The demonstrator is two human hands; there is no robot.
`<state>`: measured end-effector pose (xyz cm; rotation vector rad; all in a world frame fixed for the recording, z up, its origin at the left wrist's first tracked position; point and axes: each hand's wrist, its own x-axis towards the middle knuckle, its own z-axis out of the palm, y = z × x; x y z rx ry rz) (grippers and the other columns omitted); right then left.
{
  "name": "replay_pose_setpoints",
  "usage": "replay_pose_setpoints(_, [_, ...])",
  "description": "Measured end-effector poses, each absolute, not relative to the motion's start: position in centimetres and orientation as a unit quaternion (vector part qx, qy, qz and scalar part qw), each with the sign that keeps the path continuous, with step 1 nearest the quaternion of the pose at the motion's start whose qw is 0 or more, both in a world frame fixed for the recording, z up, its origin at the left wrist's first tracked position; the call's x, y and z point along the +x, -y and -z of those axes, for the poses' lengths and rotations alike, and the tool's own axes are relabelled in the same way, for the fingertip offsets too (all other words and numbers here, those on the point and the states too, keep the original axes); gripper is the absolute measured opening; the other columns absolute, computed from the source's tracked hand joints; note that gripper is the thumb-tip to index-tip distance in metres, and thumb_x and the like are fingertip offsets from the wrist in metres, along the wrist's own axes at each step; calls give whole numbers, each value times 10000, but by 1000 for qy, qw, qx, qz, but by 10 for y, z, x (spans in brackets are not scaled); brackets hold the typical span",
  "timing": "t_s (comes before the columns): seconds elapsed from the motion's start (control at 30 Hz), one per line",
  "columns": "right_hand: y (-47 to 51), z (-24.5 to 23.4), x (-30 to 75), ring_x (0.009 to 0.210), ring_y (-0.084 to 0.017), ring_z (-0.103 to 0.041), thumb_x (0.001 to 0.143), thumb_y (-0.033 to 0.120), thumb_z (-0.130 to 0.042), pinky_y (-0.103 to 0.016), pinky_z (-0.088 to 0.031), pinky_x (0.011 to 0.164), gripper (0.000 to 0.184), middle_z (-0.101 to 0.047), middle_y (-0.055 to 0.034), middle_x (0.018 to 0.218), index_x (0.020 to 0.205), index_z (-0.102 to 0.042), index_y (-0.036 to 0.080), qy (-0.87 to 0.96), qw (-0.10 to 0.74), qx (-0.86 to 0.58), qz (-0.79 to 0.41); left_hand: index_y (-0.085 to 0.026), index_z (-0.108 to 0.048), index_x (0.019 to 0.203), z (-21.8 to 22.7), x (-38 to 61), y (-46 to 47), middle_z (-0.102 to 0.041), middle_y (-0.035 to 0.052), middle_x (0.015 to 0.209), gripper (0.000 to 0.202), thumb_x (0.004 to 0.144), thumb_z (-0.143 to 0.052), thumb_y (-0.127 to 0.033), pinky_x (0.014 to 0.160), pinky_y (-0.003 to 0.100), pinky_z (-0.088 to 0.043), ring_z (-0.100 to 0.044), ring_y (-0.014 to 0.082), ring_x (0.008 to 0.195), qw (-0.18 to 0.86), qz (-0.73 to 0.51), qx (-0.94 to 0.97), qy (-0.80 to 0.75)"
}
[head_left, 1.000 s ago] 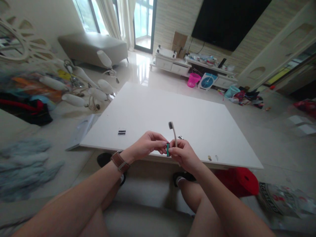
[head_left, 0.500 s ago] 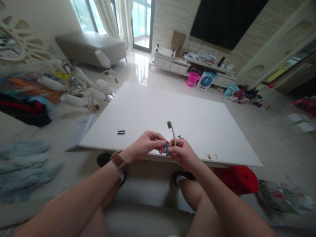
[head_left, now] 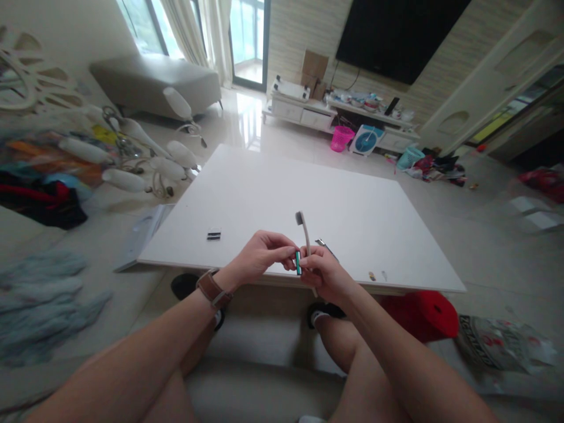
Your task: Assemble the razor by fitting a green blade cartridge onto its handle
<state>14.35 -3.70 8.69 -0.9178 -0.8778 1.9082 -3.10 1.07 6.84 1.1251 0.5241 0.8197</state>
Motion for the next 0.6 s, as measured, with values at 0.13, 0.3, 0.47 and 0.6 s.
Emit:
replay_pose_setpoints(0.13, [36, -88, 142, 356, -16, -229, 682, 240, -736, -165, -145, 352, 166, -479, 73, 472, 648, -601, 150, 350, 412, -365, -758, -100, -738, 769, -68, -31, -10, -714, 50, 656, 213, 807, -761, -308, 594, 229, -524, -637, 115, 582, 732, -381, 512, -239])
replay_pose_setpoints(0.3, [38, -89, 143, 361, -17, -233, 686, 237, -731, -169, -145, 356, 163, -479, 72, 474, 645, -599, 150, 352, 408, -368, -758, -99, -737, 761, -71, -33, -9, -715, 52, 667, 198, 789, -780, -290, 609, 225, -523, -639, 115, 604, 725, -380, 524, -238])
replay_pose_setpoints(0.47, [38, -89, 142, 352, -17, -235, 690, 235, -732, -171, -143, 359, 170, -466, 78, 458, 641, -590, 156, 352, 413, -368, -755, -98, -712, 740, -75, -30, -9, -696, 44, 626, 232, 832, -732, -310, 578, 218, -518, -637, 112, 571, 728, -382, 516, -241])
replay_pose_setpoints(0.6, [37, -92, 142, 351, -14, -249, 675, 234, -745, -173, -138, 360, 170, -495, 71, 473, 653, -597, 154, 356, 426, -375, -742, -105, -683, 742, -77, -28, -11, -679, 30, 612, 262, 814, -738, -351, 535, 225, -513, -644, 123, 527, 752, -394, 470, -241])
